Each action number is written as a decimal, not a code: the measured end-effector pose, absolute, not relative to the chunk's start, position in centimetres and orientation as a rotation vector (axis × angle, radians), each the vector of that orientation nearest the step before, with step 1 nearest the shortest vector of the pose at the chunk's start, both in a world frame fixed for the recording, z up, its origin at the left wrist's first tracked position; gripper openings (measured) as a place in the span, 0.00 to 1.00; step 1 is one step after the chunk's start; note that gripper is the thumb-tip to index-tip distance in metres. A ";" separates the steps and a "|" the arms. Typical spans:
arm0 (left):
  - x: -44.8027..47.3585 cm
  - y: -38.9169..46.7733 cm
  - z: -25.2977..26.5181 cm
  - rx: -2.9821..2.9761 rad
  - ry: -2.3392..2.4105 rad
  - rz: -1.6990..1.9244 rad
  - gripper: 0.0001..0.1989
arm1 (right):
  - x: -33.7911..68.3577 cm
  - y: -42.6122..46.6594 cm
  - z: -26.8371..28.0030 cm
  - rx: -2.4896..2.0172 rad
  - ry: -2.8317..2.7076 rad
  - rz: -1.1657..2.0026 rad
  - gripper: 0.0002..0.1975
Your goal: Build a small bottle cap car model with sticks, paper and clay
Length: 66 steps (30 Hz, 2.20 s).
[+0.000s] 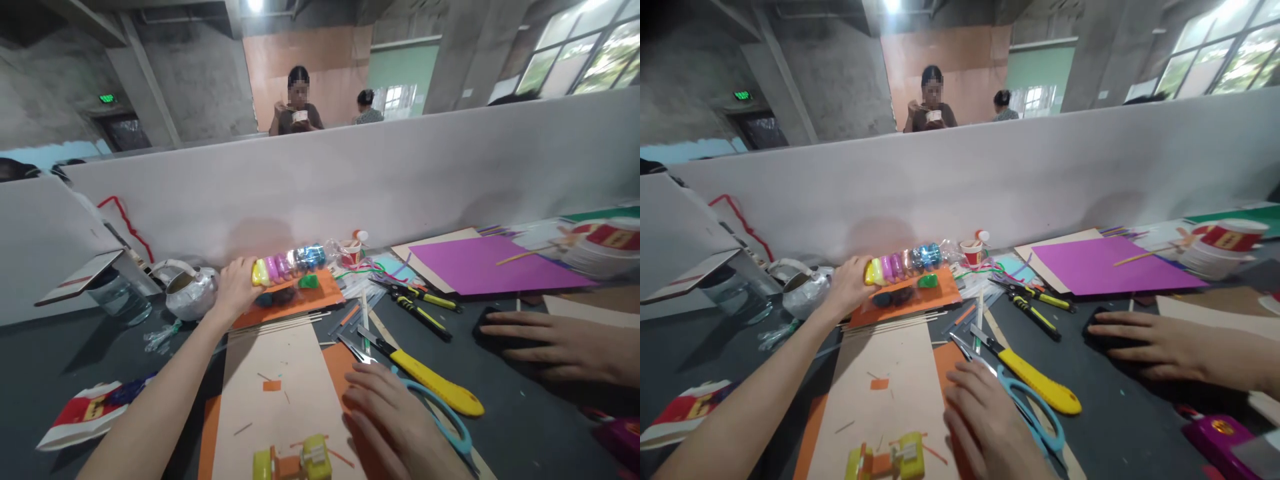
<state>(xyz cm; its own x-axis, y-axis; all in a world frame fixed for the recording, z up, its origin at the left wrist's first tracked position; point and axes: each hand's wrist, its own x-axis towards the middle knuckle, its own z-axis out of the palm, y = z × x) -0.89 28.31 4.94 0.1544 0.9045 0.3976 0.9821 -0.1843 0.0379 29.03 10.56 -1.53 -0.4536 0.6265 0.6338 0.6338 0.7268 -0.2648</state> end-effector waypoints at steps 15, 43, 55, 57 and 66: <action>-3.7 15.7 4.4 -2.189 -1.592 -0.929 0.20 | 31.2 11.5 3.2 -1.172 -1.582 0.127 0.19; -4.7 14.5 6.3 -2.228 -1.516 -0.834 0.19 | 28.3 15.8 8.7 -1.012 -1.563 0.670 0.08; -4.7 14.5 6.0 -2.293 -1.547 -0.703 0.17 | 27.7 17.4 6.4 -1.013 -1.321 0.787 0.12; -4.8 14.7 5.9 -2.289 -1.550 -0.695 0.18 | 27.7 17.3 6.5 -1.023 -1.337 0.811 0.12; -6.0 15.3 5.7 -2.290 -1.576 -0.755 0.21 | 27.2 16.5 7.0 -1.011 -1.466 0.957 0.11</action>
